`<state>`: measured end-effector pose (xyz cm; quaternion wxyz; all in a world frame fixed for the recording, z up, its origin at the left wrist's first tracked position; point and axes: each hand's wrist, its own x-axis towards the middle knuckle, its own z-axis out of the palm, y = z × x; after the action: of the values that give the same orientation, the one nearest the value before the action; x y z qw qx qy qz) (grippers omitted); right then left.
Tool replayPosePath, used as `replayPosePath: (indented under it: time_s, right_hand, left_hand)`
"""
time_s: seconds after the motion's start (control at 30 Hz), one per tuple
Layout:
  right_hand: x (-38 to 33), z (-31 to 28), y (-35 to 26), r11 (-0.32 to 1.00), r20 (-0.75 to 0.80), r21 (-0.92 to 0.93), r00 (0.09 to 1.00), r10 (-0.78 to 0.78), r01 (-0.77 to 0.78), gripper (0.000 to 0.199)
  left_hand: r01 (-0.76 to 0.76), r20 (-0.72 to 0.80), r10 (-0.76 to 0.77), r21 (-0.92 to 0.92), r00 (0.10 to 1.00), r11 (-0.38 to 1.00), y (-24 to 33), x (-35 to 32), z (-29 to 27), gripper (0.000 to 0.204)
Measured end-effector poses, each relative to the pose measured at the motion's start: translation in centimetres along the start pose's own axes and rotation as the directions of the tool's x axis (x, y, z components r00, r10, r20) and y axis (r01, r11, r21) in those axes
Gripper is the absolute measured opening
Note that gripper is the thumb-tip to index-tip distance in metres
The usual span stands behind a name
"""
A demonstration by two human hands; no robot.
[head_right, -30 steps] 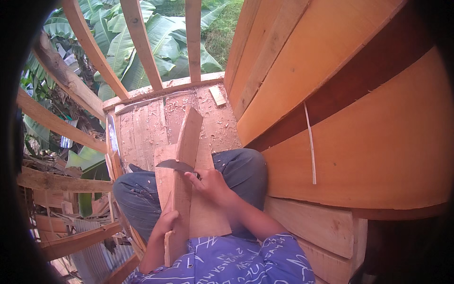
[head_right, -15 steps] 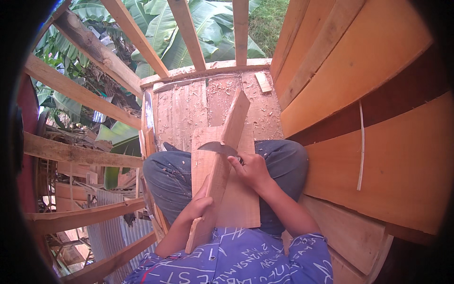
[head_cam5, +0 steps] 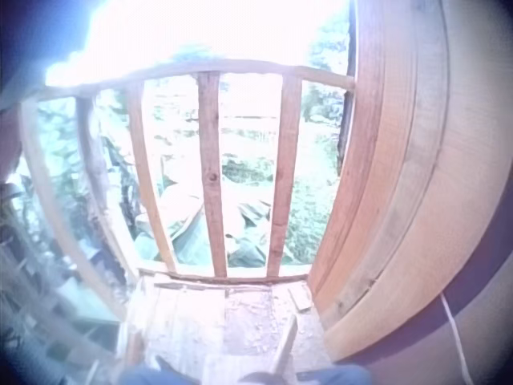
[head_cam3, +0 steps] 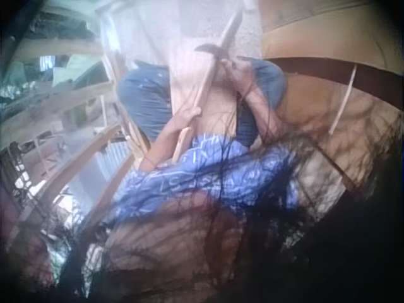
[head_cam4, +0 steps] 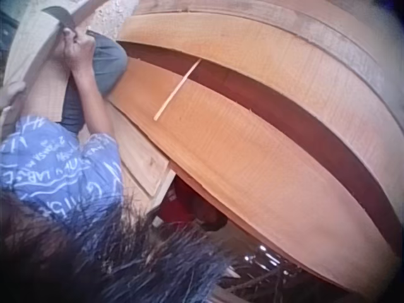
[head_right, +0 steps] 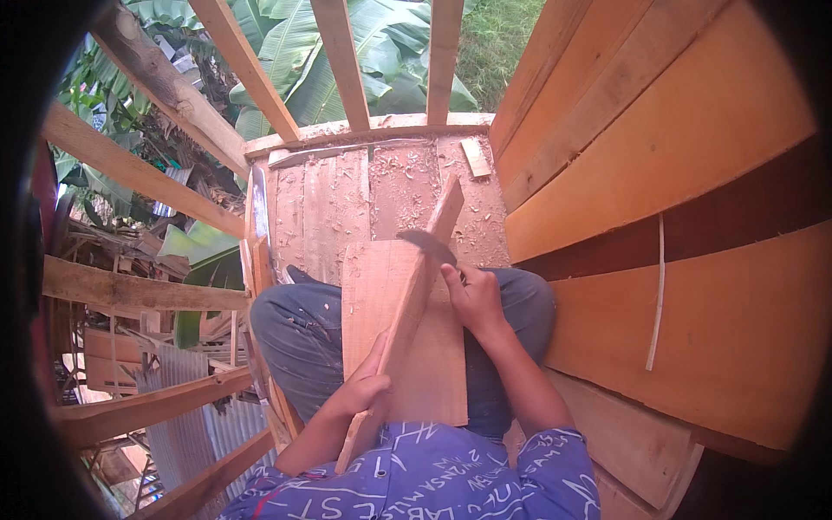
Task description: The person sits cross-legged on a wooden platform and uses a curved knife to shave and shape a rectangular piece of wood. They repeatedly scrape the surface of the wood, removing thin shavings to smooth the edges and face of the plank.
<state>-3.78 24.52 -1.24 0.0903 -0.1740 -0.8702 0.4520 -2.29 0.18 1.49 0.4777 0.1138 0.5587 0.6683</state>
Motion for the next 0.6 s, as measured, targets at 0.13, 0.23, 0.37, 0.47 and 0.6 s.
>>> replayPosePath:
  time_s: [0.13, 0.23, 0.37, 0.47, 0.6]
  right_hand:
    - [-2.5, 0.7, -1.8, 0.937, 0.198, 0.006, 0.918, -0.344, 0.350, 0.045]
    - [-1.9, 1.0, -1.7, 0.976, 0.167, -0.050, 0.965, -0.203, 0.214, 0.039]
    - [-4.7, 0.7, -2.4, 0.989, 0.135, -0.072, 0.984, -0.117, 0.127, 0.040]
    - [-4.6, 0.1, -2.7, 0.955, 0.174, -0.141, 0.956, -0.234, 0.260, 0.039]
    - [-3.2, -0.8, -3.3, 0.973, 0.114, -0.207, 0.990, -0.082, 0.105, 0.037]
  left_hand:
    - [-0.024, 0.049, 0.030, -0.103, 0.998, 0.994, -0.1, 0.2, -0.5, 0.088]
    - [-0.020, -0.015, 0.019, -0.076, 1.000, 0.997, -0.4, -0.1, -1.1, 0.087]
    - [-0.035, 0.061, 0.038, -0.040, 0.997, 0.999, 0.2, 0.5, -0.7, 0.087]
    - [-0.039, 0.068, 0.038, 0.004, 0.997, 0.999, -0.2, 0.4, -0.8, 0.087]
    - [-0.101, 0.034, 0.104, -0.076, 0.994, 0.992, 0.8, 0.6, -0.2, 0.087]
